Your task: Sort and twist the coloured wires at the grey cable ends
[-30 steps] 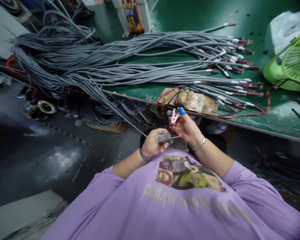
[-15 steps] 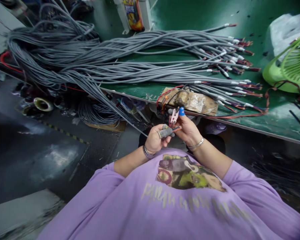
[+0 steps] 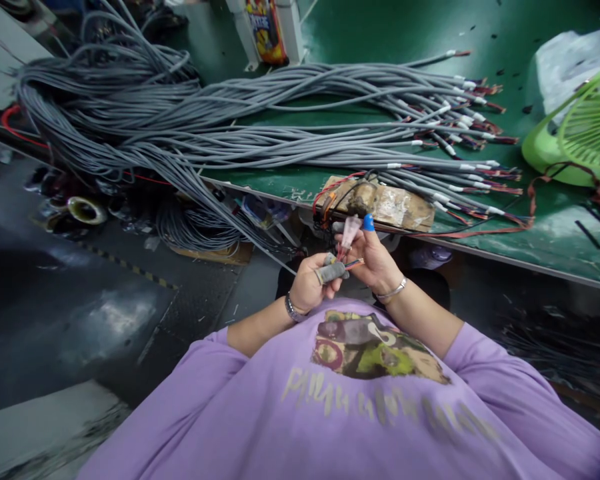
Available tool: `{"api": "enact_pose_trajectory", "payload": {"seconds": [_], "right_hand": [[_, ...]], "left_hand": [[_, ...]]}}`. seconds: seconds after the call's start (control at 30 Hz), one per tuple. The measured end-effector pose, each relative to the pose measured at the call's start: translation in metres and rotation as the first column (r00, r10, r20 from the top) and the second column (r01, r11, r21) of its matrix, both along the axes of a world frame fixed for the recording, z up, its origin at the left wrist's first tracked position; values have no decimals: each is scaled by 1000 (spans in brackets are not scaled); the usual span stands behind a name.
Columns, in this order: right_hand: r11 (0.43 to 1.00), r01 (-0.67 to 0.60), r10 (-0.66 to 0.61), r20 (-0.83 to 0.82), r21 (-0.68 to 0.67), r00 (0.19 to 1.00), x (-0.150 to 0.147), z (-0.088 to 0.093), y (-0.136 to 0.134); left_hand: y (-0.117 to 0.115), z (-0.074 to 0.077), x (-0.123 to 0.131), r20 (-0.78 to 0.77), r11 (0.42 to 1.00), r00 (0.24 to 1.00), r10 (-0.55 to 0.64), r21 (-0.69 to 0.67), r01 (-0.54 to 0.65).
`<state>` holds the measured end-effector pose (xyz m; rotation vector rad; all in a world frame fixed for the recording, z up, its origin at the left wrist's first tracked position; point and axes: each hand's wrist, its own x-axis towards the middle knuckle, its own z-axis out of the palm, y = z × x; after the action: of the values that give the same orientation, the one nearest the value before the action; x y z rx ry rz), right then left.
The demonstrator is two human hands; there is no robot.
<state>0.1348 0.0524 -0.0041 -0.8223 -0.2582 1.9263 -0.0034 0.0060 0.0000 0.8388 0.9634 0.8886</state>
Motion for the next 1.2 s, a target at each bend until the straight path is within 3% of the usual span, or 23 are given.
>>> {"api": "enact_pose_trajectory", "payload": {"seconds": [0.13,0.23,0.37,0.47,0.53,0.73,1.0,1.2], "right_hand": [[998,-65,65,0,9,998,4,2,0],[999,-31,31,11,23,999,4,4,1],[989,70,-84,107,127,991,1,-1,-1],[938,190,-267,254,290,930,0,-8,-4],[920,213,-311,284,329,907,-1,-11,-5],[993,45,-57,102,108,993,-4,-8,1],[992,115,-116,32,42,993,-7,-6,4],[989,130,-134,50,76,990,-9,-6,4]], "left_hand": [[-8,2,-1,-34,999,999,31,39,-30],[-8,3,1,-42,996,996,83,39,-82],[-5,4,5,-37,994,993,111,28,-110],[-3,3,8,-29,992,991,129,22,-128],[-2,2,9,-27,991,991,131,16,-131],[-1,-3,11,-6,991,992,129,22,-129],[-1,-7,11,16,992,992,128,-11,-128],[-3,-4,12,13,991,991,134,-28,-134]]}}
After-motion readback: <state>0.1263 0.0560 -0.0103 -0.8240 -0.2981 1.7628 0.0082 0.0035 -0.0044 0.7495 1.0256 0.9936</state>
